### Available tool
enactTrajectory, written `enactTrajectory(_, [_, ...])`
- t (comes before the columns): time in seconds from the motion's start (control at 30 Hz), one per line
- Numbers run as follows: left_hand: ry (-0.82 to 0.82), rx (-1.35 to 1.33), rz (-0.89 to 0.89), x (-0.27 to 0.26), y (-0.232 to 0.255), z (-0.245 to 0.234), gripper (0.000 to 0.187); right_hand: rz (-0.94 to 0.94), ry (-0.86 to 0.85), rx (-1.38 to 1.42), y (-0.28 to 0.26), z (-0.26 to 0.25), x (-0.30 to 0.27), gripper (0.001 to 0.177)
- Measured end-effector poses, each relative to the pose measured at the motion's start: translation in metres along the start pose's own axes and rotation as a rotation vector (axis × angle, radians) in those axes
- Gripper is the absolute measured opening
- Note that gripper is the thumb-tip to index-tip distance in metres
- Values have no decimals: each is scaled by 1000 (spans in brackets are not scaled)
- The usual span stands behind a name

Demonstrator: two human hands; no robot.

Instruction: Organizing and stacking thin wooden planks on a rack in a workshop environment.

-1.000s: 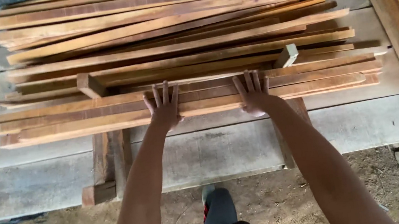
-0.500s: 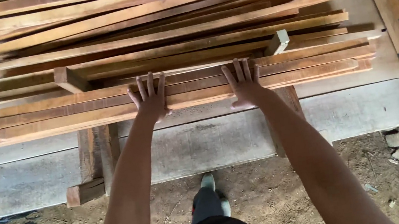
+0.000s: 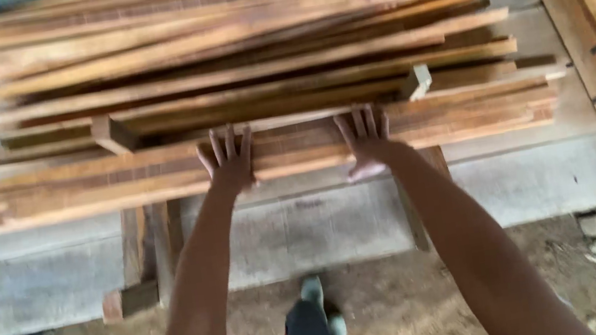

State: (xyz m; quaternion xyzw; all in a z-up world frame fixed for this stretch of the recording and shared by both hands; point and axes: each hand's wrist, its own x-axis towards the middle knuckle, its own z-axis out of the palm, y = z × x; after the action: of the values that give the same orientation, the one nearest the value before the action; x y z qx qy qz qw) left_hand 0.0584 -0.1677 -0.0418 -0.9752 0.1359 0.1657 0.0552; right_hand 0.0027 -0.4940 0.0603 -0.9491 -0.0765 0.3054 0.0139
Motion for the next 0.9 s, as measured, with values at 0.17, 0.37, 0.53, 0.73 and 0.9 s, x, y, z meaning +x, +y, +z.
enactTrajectory(0.17, [-36,-87,7,-15,0,-28,120,-11,4,-8,-6,2,1,145])
enactTrajectory(0.37, [-45,-72,19,-20,1,-25,119,-21,13,29,0,31,18,146])
enactTrajectory(0.53, [-38,-39,14,-22,1,-17,118,-16,16,88,4,40,25,149])
enactTrajectory(0.73, [23,-32,22,-20,2,-14,124,-19,44,106,6,36,18,149])
enactTrajectory(0.9, [-35,-30,28,-23,2,-26,122,-46,87,165,13,46,27,146])
